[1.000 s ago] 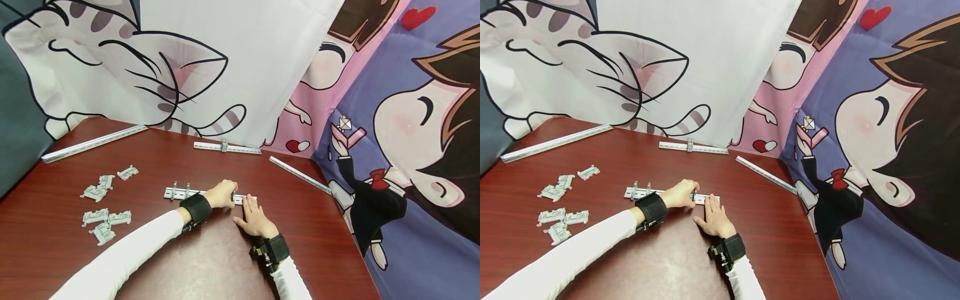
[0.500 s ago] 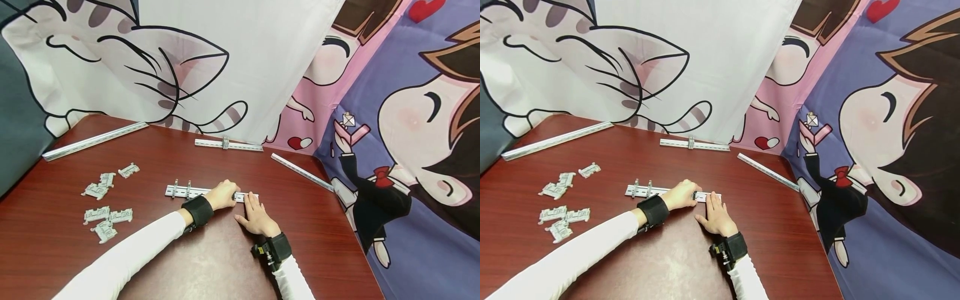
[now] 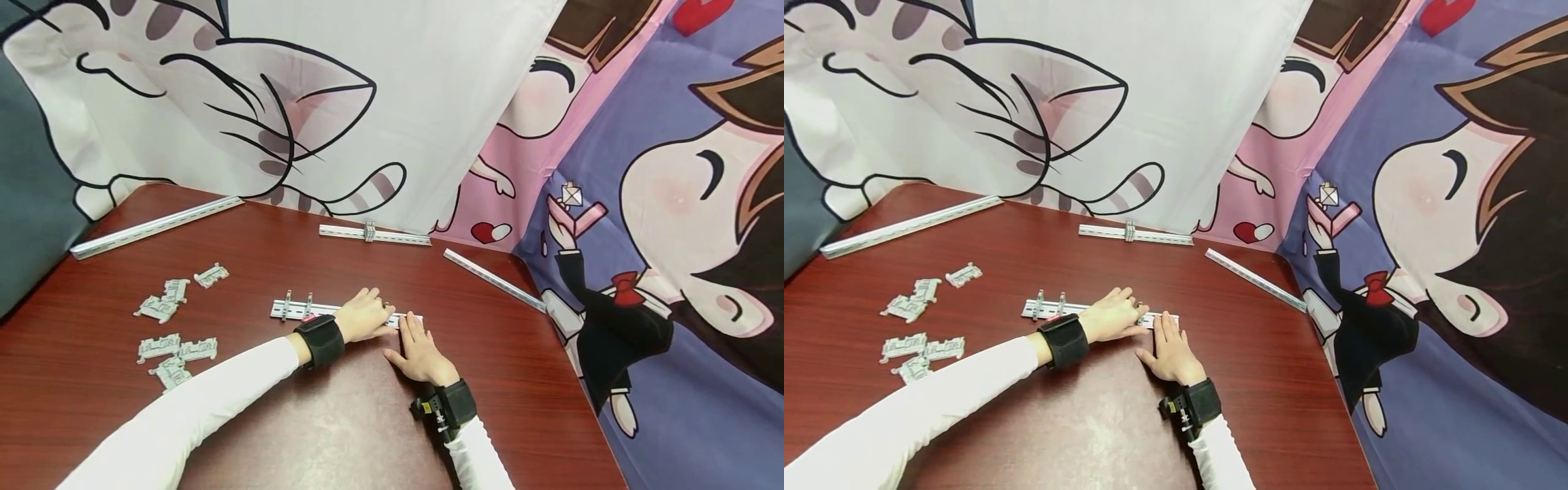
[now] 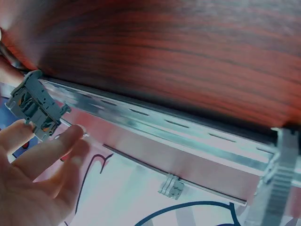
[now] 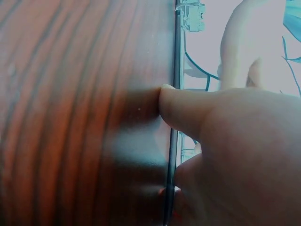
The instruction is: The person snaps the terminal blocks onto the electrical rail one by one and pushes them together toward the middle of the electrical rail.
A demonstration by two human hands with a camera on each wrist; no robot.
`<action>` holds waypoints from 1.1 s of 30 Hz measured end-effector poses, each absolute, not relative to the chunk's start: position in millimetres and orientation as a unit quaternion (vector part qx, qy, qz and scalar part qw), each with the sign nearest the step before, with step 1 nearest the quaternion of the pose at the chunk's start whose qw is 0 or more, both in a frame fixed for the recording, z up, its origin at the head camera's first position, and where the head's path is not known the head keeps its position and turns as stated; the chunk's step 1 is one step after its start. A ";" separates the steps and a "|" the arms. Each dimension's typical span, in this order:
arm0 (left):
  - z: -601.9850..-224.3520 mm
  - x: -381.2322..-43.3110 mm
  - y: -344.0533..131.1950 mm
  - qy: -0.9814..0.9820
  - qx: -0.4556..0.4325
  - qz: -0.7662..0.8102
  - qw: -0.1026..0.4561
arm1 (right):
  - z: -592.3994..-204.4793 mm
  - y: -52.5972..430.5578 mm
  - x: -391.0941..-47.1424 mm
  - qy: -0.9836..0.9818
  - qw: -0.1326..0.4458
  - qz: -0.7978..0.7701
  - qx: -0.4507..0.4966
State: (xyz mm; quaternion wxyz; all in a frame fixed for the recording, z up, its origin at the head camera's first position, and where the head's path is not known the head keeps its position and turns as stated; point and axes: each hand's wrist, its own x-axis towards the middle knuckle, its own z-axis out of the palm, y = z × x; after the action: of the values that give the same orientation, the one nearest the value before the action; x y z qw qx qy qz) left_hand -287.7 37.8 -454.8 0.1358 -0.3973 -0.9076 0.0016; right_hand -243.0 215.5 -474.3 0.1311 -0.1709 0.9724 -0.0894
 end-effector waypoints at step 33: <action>-457.6 -298.8 80.2 -0.957 -0.097 -0.270 -0.040 | -475.2 216.4 -243.5 0.970 0.125 -0.097 -0.184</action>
State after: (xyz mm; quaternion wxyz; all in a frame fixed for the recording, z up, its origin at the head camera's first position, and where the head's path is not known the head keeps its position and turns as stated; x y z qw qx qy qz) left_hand -298.8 80.2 -457.6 -0.0404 -0.0974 -0.9571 -0.2701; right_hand -243.5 216.4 -475.2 0.1251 -0.1836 0.9702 -0.0970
